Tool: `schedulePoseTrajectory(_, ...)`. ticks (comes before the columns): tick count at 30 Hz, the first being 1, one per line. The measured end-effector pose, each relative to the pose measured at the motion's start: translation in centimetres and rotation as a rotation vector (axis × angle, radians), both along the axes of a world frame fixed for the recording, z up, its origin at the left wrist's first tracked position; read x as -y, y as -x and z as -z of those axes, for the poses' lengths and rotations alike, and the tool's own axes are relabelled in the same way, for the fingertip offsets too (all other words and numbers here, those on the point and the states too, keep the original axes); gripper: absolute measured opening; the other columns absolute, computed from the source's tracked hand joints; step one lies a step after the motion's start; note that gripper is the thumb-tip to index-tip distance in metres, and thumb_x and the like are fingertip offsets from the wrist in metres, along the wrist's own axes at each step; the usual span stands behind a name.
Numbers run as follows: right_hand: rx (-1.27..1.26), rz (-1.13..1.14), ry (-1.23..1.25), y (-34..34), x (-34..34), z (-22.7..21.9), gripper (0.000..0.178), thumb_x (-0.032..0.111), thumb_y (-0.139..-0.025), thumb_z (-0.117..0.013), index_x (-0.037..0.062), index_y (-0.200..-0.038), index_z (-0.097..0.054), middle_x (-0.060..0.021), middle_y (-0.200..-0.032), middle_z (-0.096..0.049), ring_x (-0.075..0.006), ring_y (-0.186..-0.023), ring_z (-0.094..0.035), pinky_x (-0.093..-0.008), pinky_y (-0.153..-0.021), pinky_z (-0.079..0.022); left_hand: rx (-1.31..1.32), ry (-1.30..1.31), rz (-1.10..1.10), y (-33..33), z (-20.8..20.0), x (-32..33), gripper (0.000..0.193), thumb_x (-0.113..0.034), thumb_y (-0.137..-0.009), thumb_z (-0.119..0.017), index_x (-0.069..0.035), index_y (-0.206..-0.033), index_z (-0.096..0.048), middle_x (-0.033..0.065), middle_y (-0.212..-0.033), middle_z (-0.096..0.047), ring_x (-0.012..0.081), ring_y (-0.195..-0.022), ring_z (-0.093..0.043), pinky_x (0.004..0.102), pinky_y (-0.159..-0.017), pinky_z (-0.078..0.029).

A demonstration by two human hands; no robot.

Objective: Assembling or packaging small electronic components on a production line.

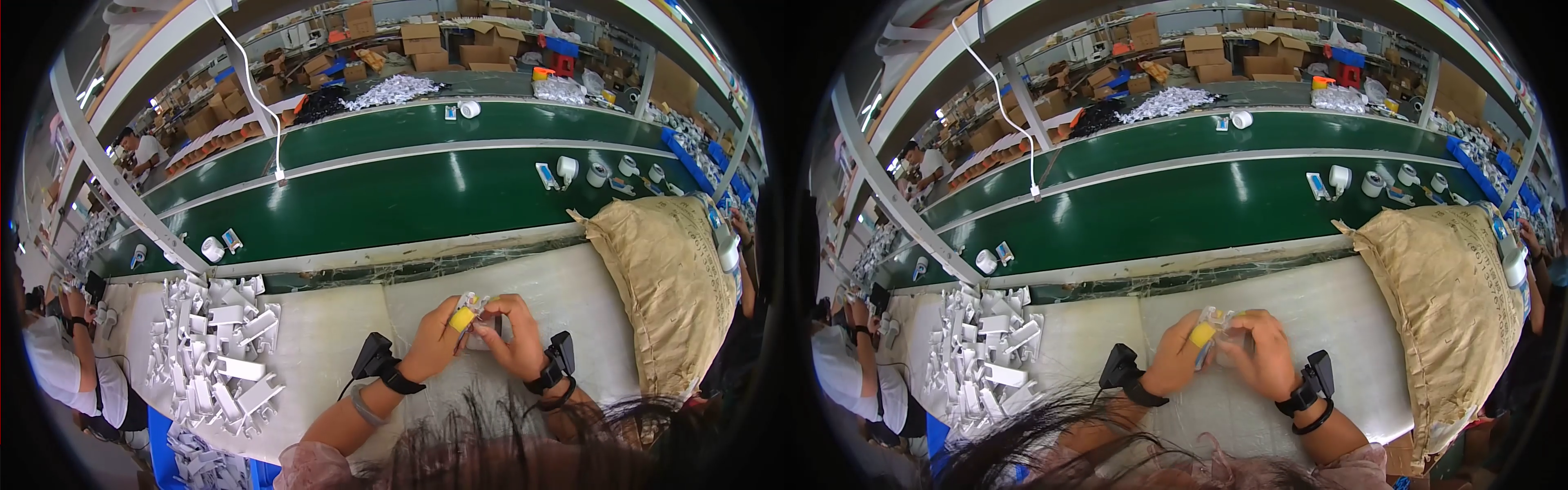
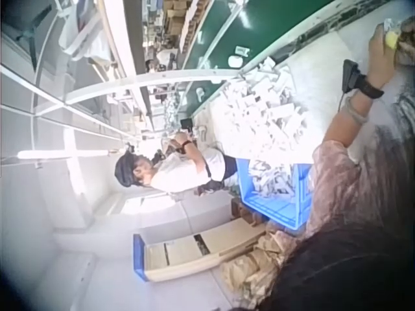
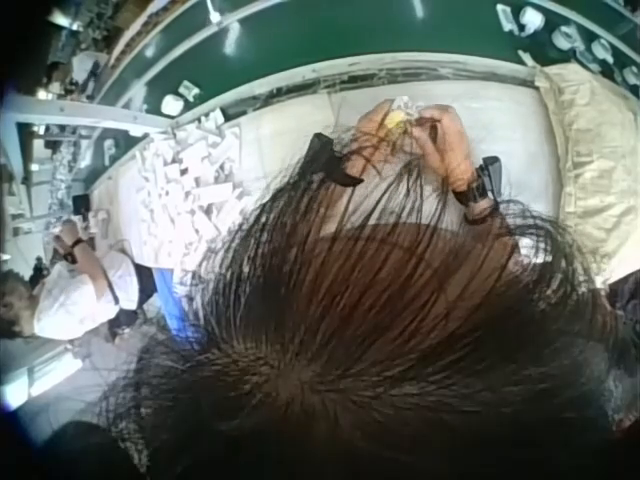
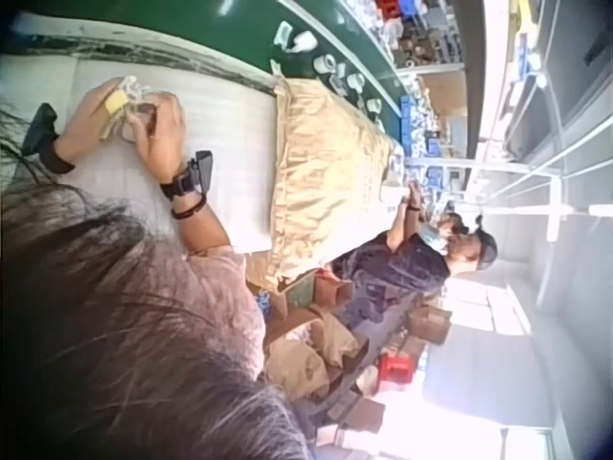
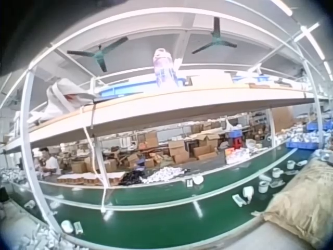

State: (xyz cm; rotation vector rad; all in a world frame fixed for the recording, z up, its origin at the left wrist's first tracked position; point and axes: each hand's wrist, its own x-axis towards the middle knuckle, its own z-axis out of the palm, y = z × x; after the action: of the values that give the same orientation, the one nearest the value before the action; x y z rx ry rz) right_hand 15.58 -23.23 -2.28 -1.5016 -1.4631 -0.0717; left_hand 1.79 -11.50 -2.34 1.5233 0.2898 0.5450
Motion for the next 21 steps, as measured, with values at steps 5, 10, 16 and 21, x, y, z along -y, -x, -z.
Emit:
schedulePoseTrajectory(5,-0.330,-0.261,0.392,-1.2,-0.2,0.9,0.073,0.013,-0.069,-0.085,0.0066,-0.129,-0.042,-0.0086,-0.117,-0.054,-0.0208,-0.106,-0.055,-0.0346,-0.092,-0.046,0.045,0.230,0.013,0.1,-0.8,-1.0,0.029,-0.025,-0.101,-0.043,-0.004,-0.120,-0.052,0.0064,-0.079,-0.061,0.0106,-0.054,-0.055,0.0241,-0.049,-0.046)
schedulePoseTrajectory(10,-0.383,-0.271,0.435,-2.5,0.1,1.0,0.071,0.007,-0.071,-0.082,0.0072,-0.129,-0.042,-0.0079,-0.118,-0.055,-0.0167,-0.109,-0.054,-0.0316,-0.092,-0.045,0.021,0.349,0.008,0.0,-0.2,-1.5,0.031,-0.028,-0.101,-0.044,-0.006,-0.121,-0.052,0.0072,-0.082,-0.061,0.0129,-0.057,-0.058,0.0260,-0.051,-0.049)
schedulePoseTrajectory(16,-0.902,-0.227,0.194,-5.5,0.5,0.6,0.039,0.021,-0.088,-0.068,0.0030,-0.119,-0.053,-0.0059,-0.109,-0.060,-0.0135,-0.102,-0.058,-0.0291,-0.088,-0.048,-0.164,0.269,0.088,-0.3,-0.5,-1.5,0.032,-0.031,-0.101,-0.044,-0.005,-0.116,-0.053,0.0061,-0.079,-0.060,0.0130,-0.059,-0.059,0.0255,-0.054,-0.049)
schedulePoseTrajectory(21,-1.393,-0.421,0.281,-6.8,1.3,-0.6,0.054,0.039,-0.090,-0.063,0.0024,-0.128,-0.049,-0.0087,-0.113,-0.060,-0.0186,-0.104,-0.060,-0.0348,-0.086,-0.052,-0.247,0.221,0.119,-0.4,-1.0,-0.6,0.035,-0.036,-0.102,-0.042,-0.005,-0.114,-0.053,0.0063,-0.076,-0.060,0.0126,-0.060,-0.059,0.0241,-0.055,-0.048)
